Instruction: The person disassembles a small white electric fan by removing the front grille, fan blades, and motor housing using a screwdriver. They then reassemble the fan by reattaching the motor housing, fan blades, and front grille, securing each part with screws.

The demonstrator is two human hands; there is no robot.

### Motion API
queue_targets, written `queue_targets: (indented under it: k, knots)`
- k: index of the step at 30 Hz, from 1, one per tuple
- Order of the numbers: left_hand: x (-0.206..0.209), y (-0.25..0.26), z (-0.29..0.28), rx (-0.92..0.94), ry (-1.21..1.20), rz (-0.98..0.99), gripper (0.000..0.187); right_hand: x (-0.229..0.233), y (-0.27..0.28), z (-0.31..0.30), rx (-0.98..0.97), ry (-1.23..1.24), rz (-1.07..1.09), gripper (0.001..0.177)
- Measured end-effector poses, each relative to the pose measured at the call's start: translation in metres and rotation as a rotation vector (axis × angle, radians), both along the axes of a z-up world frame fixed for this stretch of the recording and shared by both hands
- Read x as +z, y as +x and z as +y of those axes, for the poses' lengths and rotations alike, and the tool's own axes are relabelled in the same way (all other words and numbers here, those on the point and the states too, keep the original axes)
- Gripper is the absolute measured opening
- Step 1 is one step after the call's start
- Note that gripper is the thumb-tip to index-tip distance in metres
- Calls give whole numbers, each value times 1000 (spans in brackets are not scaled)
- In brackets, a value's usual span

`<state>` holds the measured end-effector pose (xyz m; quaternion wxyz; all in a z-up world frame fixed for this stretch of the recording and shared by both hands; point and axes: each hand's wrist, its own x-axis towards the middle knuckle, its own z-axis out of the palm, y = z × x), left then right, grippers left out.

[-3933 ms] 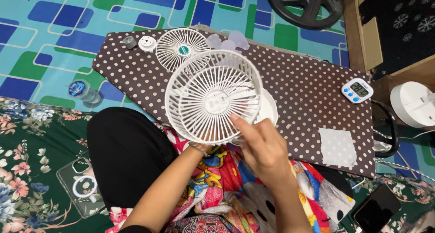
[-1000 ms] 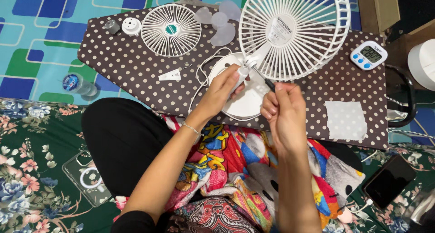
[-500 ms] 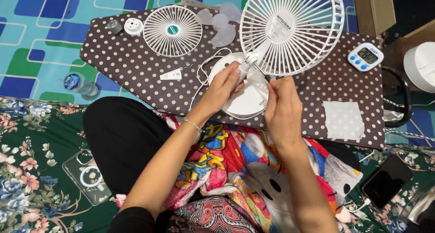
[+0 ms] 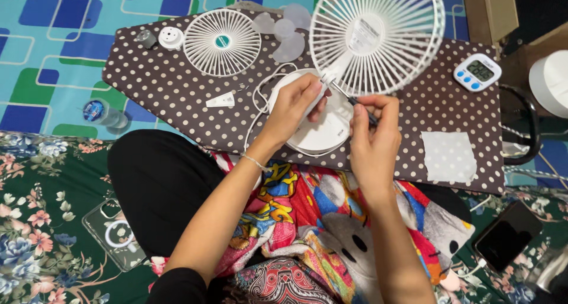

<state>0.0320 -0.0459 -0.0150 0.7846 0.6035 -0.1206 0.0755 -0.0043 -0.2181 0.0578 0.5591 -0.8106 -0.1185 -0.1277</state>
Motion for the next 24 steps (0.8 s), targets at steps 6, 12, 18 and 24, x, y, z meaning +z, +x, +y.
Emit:
queue_targets:
  k: [6,12,18,24]
  knots:
    - [12,-2,-13,374,338,-135,30,-8,9,-1,-7,-262,-336,10]
    - [15,-3,-9,424,430,-105,31,-30,32,-14,97,-453,-722,23]
    - [15,-6,-20,488,326,-210,31,-40,27,-8,60,-350,-654,23]
    - [11,-9,-24,494,314,-84,33,-34,8,-4,159,506,205,18]
